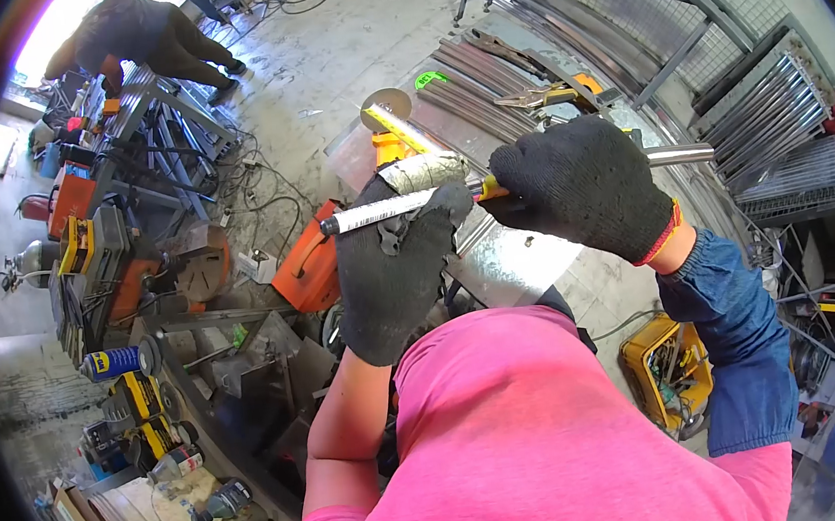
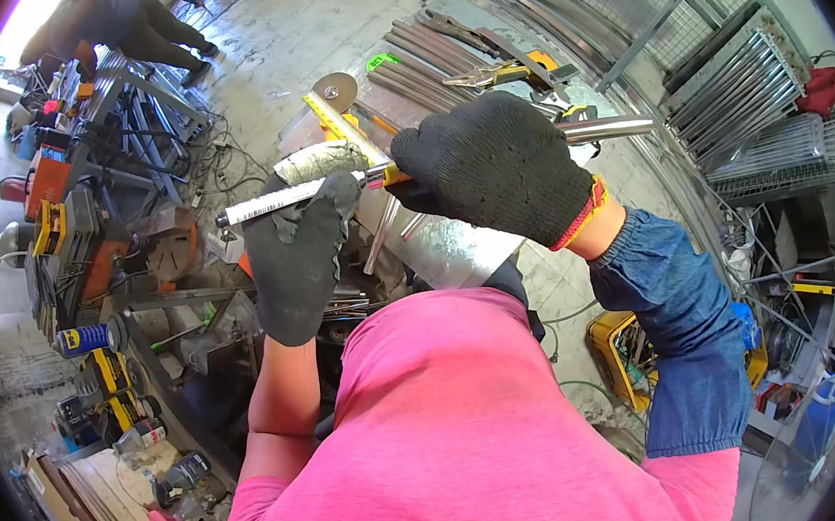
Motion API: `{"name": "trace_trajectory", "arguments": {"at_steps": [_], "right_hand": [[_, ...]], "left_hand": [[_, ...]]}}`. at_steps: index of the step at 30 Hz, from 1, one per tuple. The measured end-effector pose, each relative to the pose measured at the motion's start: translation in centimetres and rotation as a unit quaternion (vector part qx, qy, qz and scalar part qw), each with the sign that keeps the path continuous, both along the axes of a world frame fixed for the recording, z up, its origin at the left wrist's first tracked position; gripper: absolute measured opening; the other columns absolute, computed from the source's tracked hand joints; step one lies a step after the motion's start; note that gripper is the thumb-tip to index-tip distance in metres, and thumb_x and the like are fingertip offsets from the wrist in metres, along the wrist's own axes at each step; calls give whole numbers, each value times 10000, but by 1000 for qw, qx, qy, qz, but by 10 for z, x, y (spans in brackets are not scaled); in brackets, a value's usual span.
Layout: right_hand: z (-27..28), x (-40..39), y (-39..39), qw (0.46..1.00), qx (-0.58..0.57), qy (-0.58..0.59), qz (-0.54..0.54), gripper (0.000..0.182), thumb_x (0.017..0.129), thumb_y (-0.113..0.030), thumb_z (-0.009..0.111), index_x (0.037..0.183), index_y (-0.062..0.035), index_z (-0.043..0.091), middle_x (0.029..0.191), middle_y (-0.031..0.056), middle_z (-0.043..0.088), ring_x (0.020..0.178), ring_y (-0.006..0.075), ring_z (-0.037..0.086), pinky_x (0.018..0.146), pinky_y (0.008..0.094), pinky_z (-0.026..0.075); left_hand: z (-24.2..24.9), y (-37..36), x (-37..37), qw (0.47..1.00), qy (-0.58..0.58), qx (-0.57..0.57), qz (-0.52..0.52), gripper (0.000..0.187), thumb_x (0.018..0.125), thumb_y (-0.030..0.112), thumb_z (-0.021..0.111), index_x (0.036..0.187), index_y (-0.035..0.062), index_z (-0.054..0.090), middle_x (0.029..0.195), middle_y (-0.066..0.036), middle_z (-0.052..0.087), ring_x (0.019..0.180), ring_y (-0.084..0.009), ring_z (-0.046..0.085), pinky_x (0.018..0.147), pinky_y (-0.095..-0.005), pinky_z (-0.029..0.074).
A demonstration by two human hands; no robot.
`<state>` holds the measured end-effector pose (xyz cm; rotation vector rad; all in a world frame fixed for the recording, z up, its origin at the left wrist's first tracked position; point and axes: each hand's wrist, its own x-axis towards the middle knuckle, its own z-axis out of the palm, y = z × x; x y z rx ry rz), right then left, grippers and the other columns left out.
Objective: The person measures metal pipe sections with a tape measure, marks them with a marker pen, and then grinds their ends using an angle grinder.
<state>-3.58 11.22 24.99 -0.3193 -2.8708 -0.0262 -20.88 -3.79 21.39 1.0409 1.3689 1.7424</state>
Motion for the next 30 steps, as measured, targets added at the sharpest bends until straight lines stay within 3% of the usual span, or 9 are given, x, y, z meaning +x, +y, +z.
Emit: {"name": "trace_trajectory", "arguments": {"at_steps": [4,7,12,22,30], "right_hand": [[3,-1,-1,1000,-8,-5,-5,369,936,-458,771,919,-99,691,766,114,684,692,310,729,602,457,558],[3,-1,-1,1000,1,2,0,373,934,-461,772,915,-96,693,765,116,688,687,310,731,601,456,562],[6,-1,-3,1000,-2,0,-13,364,933,-451,771,917,-95,699,768,117,692,697,315,738,605,454,567],[7,-1,-3,1000,-6,8,-13,335,929,-421,775,953,-91,722,798,120,707,722,312,749,617,454,576],[-2,-2,-2,997,-41,49,-32,304,950,-429,768,948,-126,736,750,122,712,662,325,731,580,444,563]], "left_hand": [[0,-2,-2,999,-4,-33,-12,250,1012,90,769,1231,-25,732,1068,-53,773,930,-99,700,820,-266,571],[0,-1,-1,1000,-12,10,-16,242,1021,100,759,1224,-29,730,1069,-67,771,943,-110,703,834,-279,572],[-4,-1,-3,999,44,-4,0,230,1021,91,742,1213,-34,726,1066,-83,765,931,-124,709,826,-285,574],[4,0,-1,1000,15,-21,-4,228,1022,92,737,1210,-37,731,1079,-82,768,942,-131,716,829,-286,575],[2,3,-2,993,106,38,16,196,982,40,759,1156,-49,748,1093,-144,778,972,-216,753,865,-336,591]]}}
